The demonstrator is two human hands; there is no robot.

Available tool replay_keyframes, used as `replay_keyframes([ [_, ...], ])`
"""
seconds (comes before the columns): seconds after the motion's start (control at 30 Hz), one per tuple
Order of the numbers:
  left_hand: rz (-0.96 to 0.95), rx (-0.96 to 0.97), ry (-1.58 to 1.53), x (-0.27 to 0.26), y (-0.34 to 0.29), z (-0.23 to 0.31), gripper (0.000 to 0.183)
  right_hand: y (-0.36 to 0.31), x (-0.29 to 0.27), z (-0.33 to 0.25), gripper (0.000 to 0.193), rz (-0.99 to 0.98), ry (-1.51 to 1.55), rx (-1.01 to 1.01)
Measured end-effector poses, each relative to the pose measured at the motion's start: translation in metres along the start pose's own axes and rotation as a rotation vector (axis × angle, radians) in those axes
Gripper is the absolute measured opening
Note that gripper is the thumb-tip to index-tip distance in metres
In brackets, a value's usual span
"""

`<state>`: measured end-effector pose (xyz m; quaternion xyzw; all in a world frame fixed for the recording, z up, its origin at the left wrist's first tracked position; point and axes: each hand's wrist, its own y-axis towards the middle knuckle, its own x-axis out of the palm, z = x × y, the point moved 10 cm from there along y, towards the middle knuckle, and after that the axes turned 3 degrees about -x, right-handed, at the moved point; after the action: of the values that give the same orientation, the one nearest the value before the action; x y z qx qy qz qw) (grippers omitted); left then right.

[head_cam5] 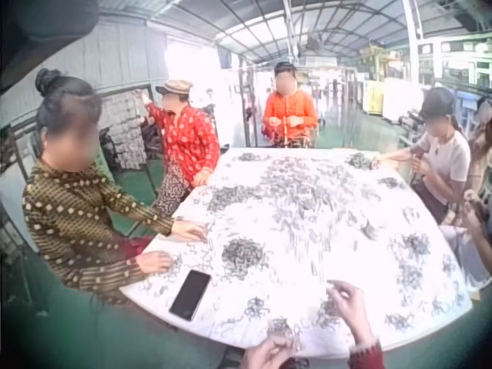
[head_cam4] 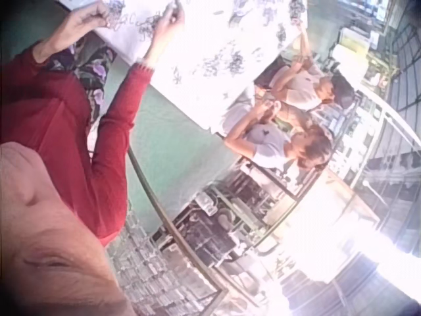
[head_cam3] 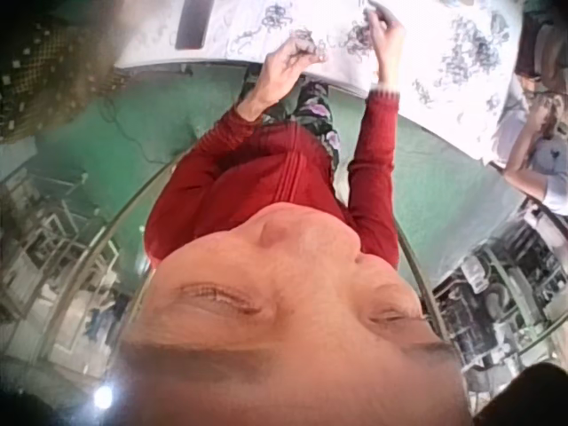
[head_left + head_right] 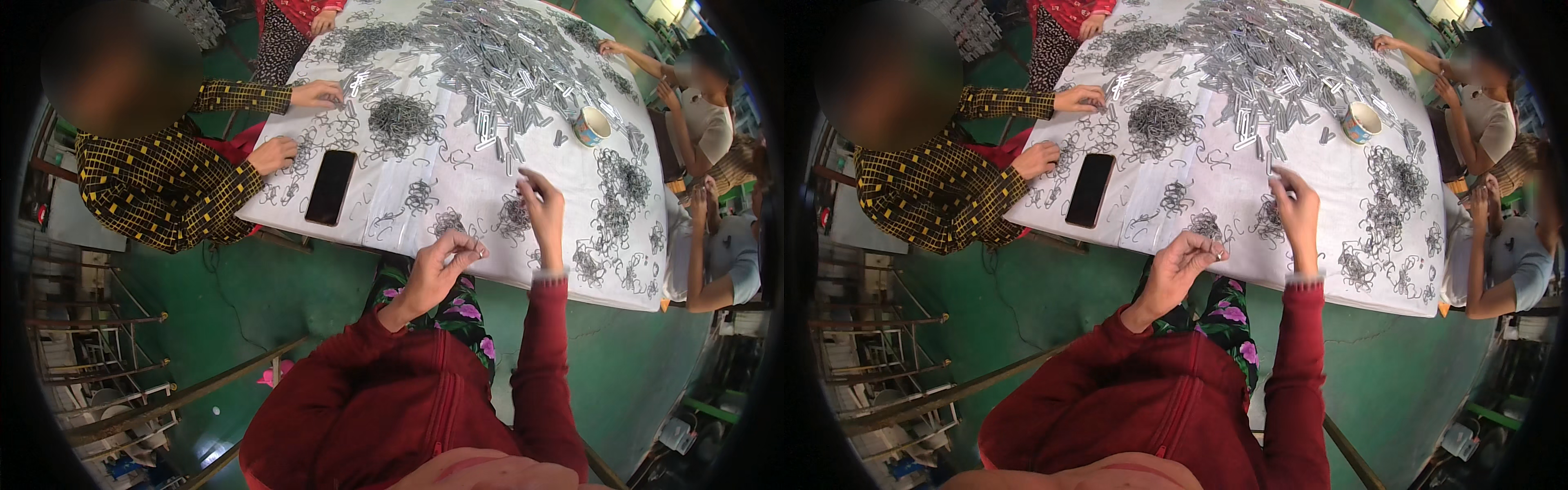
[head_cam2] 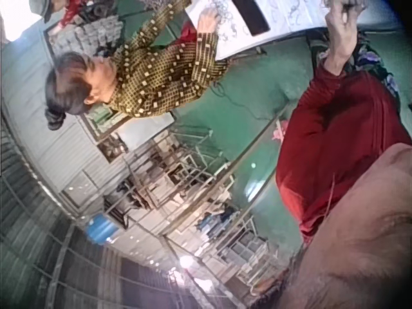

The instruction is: The person sits at a table and repeatedly picks up small metal clips and wire pieces, then joins them by hand. The person places the assembled units onto a nearby metal rack. Other people at the table perform similar assembly tasks.

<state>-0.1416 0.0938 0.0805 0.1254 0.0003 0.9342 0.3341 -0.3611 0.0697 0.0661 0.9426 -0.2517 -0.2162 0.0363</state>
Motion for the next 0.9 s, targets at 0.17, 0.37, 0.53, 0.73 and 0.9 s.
replay_keyframes([
  [0.17,-0.027,-0.050,0.157,0.008,-0.008,0.002,0.007,0.083,0.033,0.046,0.029,0.065,-0.359,-0.240],
  [0.37,-0.014,-0.006,0.257,0.008,-0.005,0.011,0.005,0.129,0.078,0.100,0.023,-0.119,-0.716,-0.220],
  [0.53,-0.001,0.022,0.265,0.002,-0.002,0.012,0.006,0.121,0.072,0.091,0.022,-0.101,-0.513,-0.188],
  [0.73,0.025,0.129,0.285,0.002,-0.008,0.020,0.008,0.113,0.032,0.084,0.016,-0.007,-0.207,-0.029],
  [0.9,0.037,0.132,0.324,0.000,-0.015,0.031,0.010,0.087,0.024,0.050,0.017,0.016,-0.135,-0.109],
])
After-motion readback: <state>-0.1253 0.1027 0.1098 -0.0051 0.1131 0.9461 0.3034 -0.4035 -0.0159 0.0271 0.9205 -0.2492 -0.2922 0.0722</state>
